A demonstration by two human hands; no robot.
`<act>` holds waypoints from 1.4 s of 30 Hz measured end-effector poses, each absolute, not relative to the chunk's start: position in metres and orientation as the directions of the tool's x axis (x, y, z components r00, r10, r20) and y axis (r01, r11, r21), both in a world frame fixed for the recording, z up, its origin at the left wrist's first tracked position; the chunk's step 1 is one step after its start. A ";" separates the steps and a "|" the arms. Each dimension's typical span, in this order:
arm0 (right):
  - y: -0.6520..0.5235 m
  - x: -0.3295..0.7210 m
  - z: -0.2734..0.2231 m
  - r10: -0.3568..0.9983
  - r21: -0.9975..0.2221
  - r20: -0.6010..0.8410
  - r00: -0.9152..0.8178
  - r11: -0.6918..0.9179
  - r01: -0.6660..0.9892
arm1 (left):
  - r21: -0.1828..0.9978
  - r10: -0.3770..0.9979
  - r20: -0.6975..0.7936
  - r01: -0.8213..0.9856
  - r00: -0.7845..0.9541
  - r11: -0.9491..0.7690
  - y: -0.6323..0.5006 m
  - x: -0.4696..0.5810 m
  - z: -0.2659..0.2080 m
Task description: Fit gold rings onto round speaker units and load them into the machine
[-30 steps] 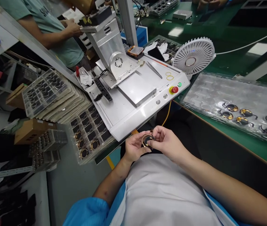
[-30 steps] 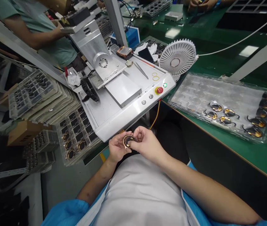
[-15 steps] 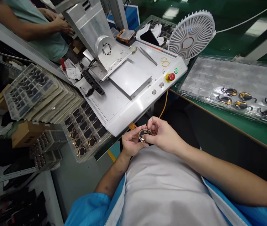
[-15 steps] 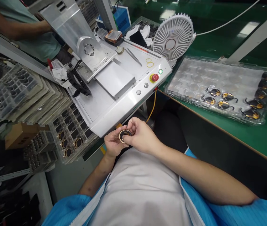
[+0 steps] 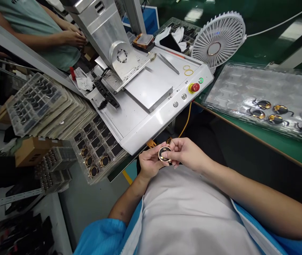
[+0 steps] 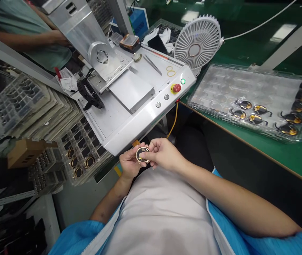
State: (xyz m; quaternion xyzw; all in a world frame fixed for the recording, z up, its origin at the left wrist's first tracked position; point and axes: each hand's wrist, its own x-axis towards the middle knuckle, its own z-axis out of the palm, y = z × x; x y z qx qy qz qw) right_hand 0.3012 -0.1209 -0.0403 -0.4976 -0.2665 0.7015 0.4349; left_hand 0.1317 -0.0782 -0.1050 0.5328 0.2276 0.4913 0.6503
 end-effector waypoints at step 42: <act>-0.103 0.313 -0.039 0.959 -0.960 -0.281 -0.042 -0.281 -0.007 | 0.908 0.877 0.376 0.072 0.300 -0.414 -0.077 0.133 -0.087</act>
